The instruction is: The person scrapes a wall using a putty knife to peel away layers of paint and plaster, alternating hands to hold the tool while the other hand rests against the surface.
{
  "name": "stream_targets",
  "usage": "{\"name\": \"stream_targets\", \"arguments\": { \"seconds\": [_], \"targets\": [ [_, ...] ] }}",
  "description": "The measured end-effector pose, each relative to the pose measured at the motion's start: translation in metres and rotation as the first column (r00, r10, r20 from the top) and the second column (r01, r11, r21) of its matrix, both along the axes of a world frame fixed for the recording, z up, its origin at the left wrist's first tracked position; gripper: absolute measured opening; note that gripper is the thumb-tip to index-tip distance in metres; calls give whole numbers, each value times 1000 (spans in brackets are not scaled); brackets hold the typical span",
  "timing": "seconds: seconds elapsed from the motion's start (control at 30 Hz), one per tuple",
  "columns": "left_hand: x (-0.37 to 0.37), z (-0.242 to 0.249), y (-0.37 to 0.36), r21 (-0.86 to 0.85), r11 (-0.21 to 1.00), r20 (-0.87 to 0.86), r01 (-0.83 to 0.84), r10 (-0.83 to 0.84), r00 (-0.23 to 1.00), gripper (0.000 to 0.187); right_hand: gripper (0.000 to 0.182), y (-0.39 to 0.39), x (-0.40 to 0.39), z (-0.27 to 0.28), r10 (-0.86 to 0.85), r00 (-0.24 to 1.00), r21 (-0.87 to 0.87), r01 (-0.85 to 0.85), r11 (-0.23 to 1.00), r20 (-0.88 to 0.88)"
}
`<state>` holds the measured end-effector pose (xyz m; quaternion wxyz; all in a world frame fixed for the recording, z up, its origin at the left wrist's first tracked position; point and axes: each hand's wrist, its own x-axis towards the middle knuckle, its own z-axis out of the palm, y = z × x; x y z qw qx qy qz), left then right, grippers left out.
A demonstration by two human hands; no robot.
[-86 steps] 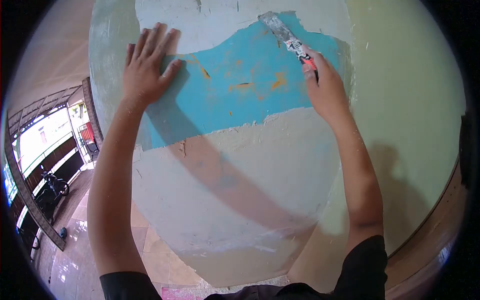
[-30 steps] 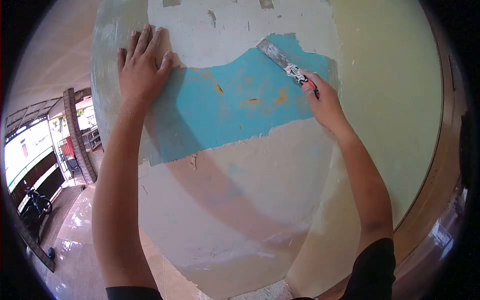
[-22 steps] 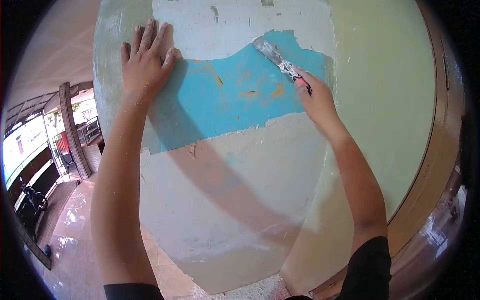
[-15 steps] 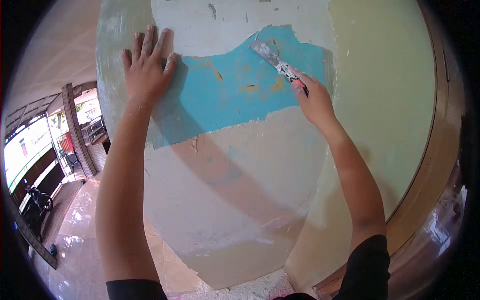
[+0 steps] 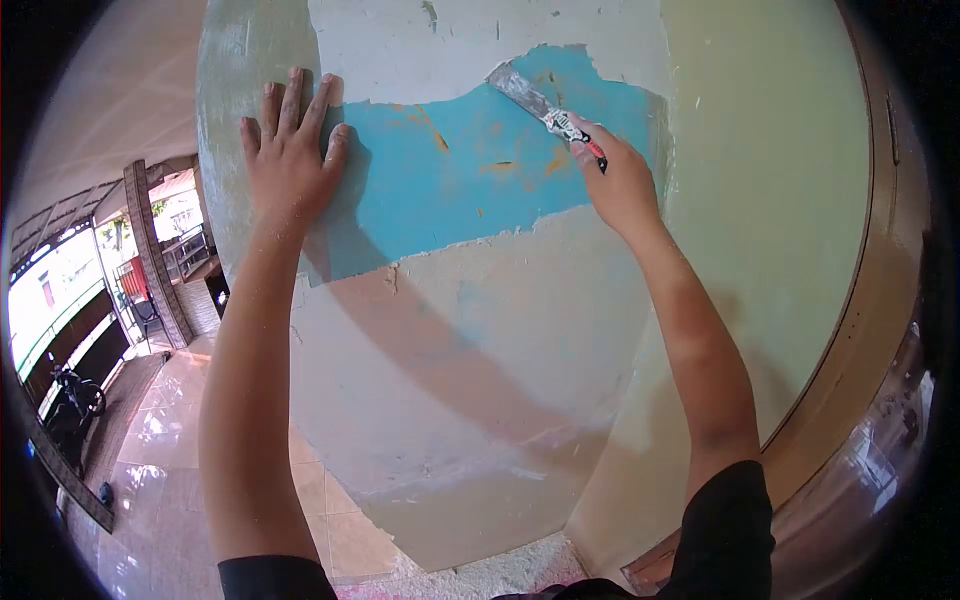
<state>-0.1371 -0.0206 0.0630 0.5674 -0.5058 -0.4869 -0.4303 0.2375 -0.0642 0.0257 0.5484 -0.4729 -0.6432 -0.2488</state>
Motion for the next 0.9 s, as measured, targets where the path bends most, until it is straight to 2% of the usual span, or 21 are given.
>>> {"name": "stream_targets", "arguments": {
  "seconds": [0.17,0.37,0.47,0.53,0.67,0.73,0.87,0.9],
  "targets": [
    [-1,-13,1,-2,1000,9,26,-26,1000,62,42,32,36,-14,8,999,69,-5,998,-41],
    [-1,-22,4,-9,999,21,35,-35,999,62,44,61,62,28,-83,988,79,94,992,-129],
    [0,-23,2,-18,999,27,44,-43,999,62,43,60,63,29,-87,994,37,90,995,-58],
    [0,-24,1,-16,998,27,53,-53,998,61,42,62,61,24,-72,989,206,43,977,131],
    [0,-24,3,-23,998,23,50,-50,999,62,42,57,57,24,-120,980,179,91,980,162],
    [-1,-23,5,-25,998,25,51,-51,998,62,41,62,59,28,-185,982,173,187,967,-25],
    [-1,-24,4,-21,998,31,56,-55,998,62,41,58,50,25,-122,992,193,115,974,27],
    [0,-24,3,-34,998,37,47,-45,998,63,41,51,45,23,-195,976,183,176,967,93]
  ]
}}
